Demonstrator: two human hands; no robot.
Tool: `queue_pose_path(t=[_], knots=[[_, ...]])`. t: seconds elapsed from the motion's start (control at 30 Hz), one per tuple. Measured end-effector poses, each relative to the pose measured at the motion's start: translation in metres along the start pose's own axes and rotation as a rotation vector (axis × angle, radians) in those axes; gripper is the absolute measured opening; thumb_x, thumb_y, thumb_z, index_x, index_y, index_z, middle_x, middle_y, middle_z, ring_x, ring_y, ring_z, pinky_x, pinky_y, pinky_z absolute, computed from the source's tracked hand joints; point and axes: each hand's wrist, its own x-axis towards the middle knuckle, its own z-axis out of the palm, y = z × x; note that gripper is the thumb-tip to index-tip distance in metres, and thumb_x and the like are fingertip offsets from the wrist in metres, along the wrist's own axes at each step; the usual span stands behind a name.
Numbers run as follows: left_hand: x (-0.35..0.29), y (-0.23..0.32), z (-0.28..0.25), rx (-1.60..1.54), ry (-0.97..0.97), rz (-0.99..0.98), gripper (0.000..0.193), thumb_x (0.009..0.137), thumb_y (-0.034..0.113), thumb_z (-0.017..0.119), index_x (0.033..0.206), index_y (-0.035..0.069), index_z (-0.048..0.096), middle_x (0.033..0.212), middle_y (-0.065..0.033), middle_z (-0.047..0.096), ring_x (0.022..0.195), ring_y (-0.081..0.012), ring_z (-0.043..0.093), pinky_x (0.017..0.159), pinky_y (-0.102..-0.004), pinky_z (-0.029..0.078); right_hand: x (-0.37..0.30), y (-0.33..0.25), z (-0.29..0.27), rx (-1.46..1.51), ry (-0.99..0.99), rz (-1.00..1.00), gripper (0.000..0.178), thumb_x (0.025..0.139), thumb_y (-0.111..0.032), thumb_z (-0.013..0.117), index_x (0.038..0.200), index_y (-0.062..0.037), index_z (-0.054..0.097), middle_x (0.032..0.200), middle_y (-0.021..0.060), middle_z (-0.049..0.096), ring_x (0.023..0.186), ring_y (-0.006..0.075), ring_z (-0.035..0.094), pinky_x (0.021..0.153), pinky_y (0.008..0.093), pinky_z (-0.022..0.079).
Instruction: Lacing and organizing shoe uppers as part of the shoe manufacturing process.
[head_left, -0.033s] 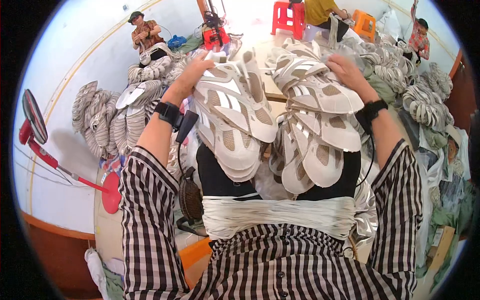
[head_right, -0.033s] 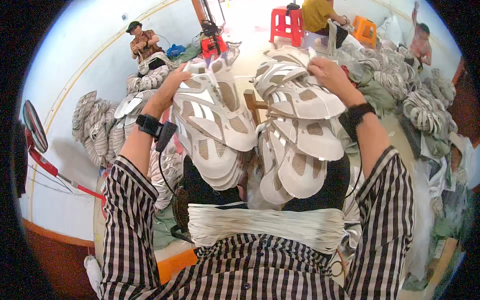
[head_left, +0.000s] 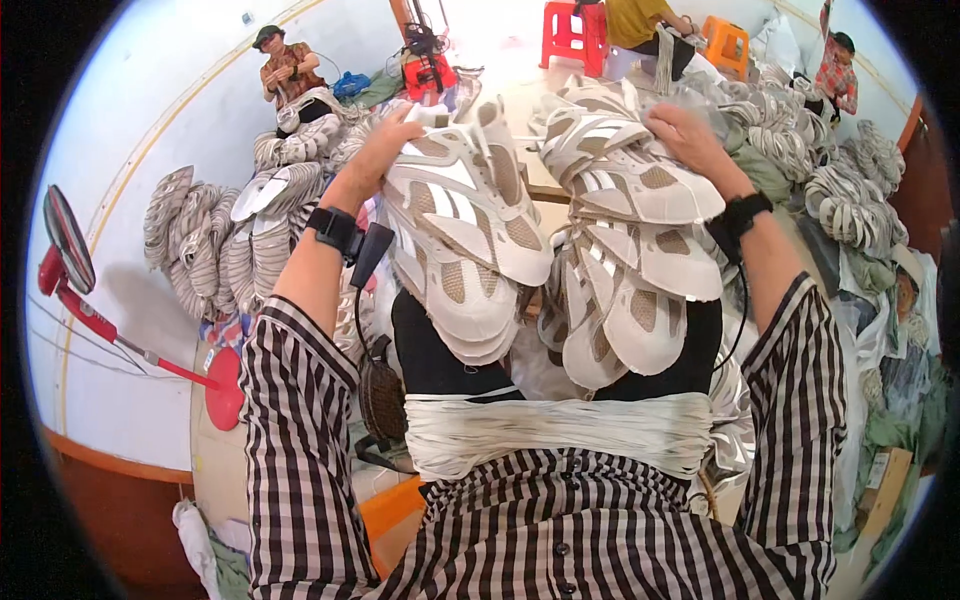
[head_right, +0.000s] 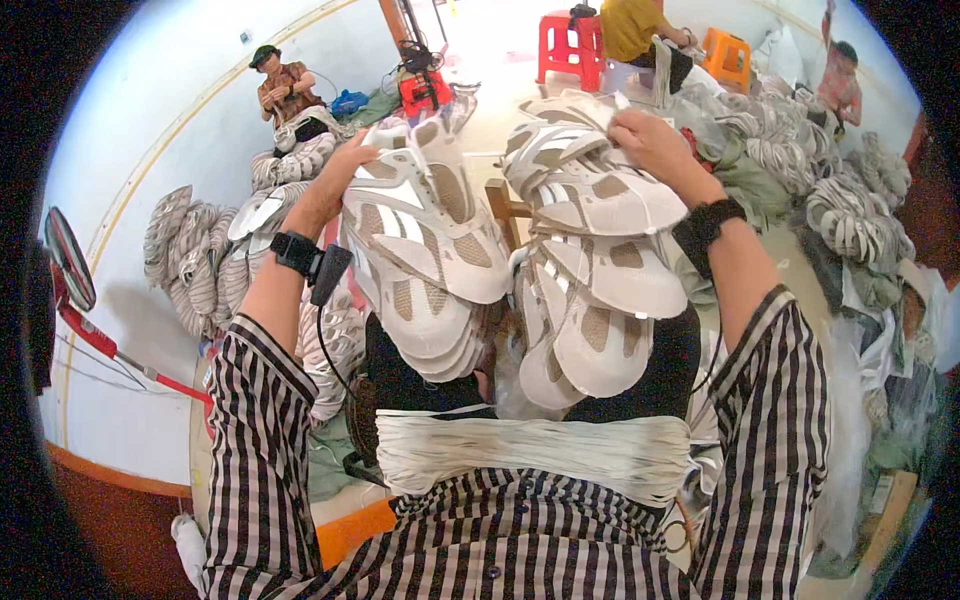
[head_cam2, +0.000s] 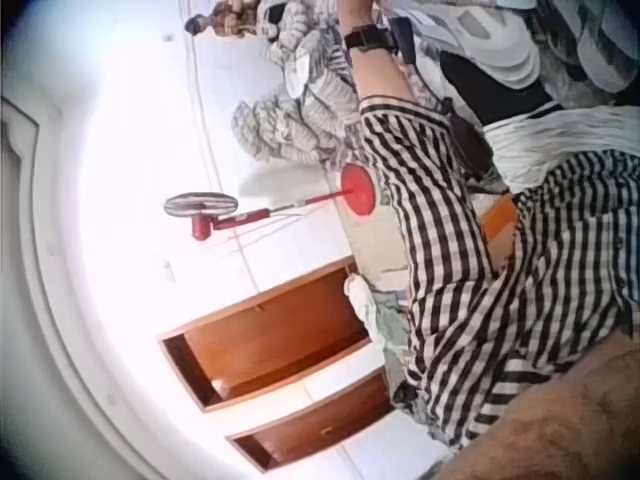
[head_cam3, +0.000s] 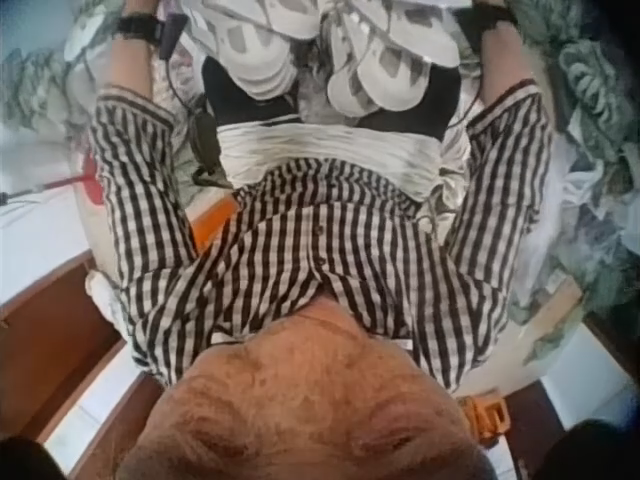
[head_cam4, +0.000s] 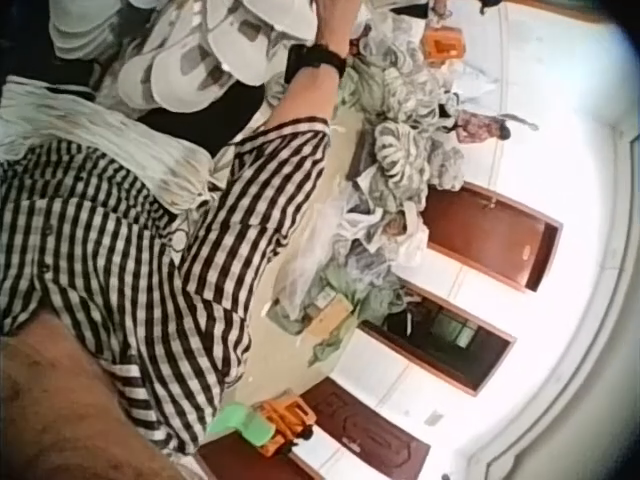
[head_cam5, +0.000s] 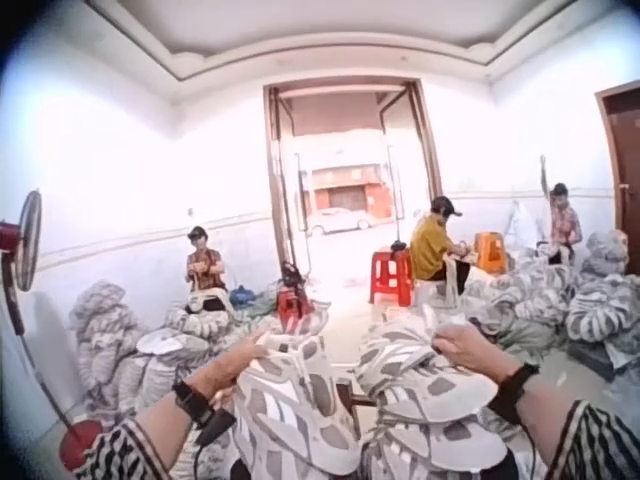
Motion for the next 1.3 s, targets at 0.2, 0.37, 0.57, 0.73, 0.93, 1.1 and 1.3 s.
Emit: queue_pose_path(t=[0.2, 0.37, 0.57, 0.73, 0.93, 1.1, 1.3], knots=[[0.002, -0.004, -0.005, -0.014, -0.009, -0.070, 0.060, 0.083, 0.022, 0.053, 0.137, 0.001, 0.036, 0.109, -0.0089, 0.057, 0.091, -0.0139, 0.057, 0.076, -0.0265, 0.048, 0.001, -0.050, -0.022, 0.062, 0.103, 0.169, 0.020, 0.087, -0.017, 0.052, 0.092, 0.0017, 0.058, 0.089, 0.0182, 0.061, 0.080, 0.0323, 0.058, 0.074, 0.0387, 0.046], [-0.012, -0.008, -0.013, -0.106, 0.018, -0.057, 0.048, 0.083, 0.023, 0.054, 0.125, 0.002, 0.048, 0.098, -0.0048, 0.060, 0.083, -0.0128, 0.059, 0.069, -0.0259, 0.049, -0.055, -0.189, -0.052, -0.378, 0.318, -0.251, 0.031, 0.066, -0.005, 0.068, 0.096, -0.0040, 0.060, 0.101, 0.0146, 0.061, 0.091, 0.0315, 0.058, 0.079, 0.0439, 0.045], [-0.002, -0.002, 0.002, -0.065, -0.055, 0.024, 0.051, 0.083, 0.022, 0.053, 0.127, -0.002, 0.045, 0.111, -0.0095, 0.054, 0.098, -0.0140, 0.051, 0.083, -0.0260, 0.043, -0.189, -0.261, 0.045, -0.091, -0.366, -0.511, 0.030, 0.074, -0.017, 0.056, 0.102, -0.0070, 0.060, 0.106, 0.0081, 0.060, 0.115, 0.0247, 0.052, 0.103, 0.0461, 0.037], [-0.023, 0.000, 0.003, -0.181, 0.030, -0.050, 0.051, 0.084, 0.019, 0.050, 0.131, 0.001, 0.042, 0.110, -0.0084, 0.056, 0.093, -0.0145, 0.056, 0.078, -0.0267, 0.047, -0.179, -0.191, 0.058, -0.337, -0.230, -0.311, 0.027, 0.072, -0.015, 0.056, 0.097, -0.0055, 0.059, 0.112, 0.0111, 0.059, 0.112, 0.0240, 0.053, 0.105, 0.0430, 0.035], [-0.020, -0.008, -0.007, -0.214, -0.069, 0.031, 0.051, 0.084, 0.018, 0.050, 0.132, 0.002, 0.041, 0.113, -0.0094, 0.056, 0.098, -0.0157, 0.057, 0.081, -0.0285, 0.048, -0.073, -0.099, 0.026, -0.369, -0.043, -0.347, 0.023, 0.068, -0.016, 0.064, 0.090, -0.0123, 0.058, 0.100, 0.0053, 0.059, 0.103, 0.0241, 0.055, 0.098, 0.0437, 0.038], [-0.015, -0.010, -0.003, -0.133, -0.047, 0.014, 0.054, 0.083, 0.018, 0.051, 0.133, 0.000, 0.039, 0.115, -0.0106, 0.056, 0.101, -0.0174, 0.056, 0.084, -0.0300, 0.047, -0.034, -0.006, 0.037, -0.334, -0.069, -0.041, 0.015, 0.079, -0.016, 0.058, 0.091, -0.0087, 0.056, 0.099, 0.0105, 0.058, 0.099, 0.0302, 0.055, 0.085, 0.0417, 0.043], [-0.005, -0.011, -0.003, -0.172, -0.160, -0.029, 0.053, 0.082, 0.021, 0.053, 0.131, 0.002, 0.042, 0.114, -0.0101, 0.056, 0.100, -0.0160, 0.056, 0.085, -0.0291, 0.047, -0.039, -0.001, 0.064, -0.319, 0.016, 0.146, 0.012, 0.084, -0.013, 0.050, 0.092, -0.0034, 0.053, 0.098, 0.0130, 0.059, 0.100, 0.0321, 0.055, 0.081, 0.0429, 0.043]])
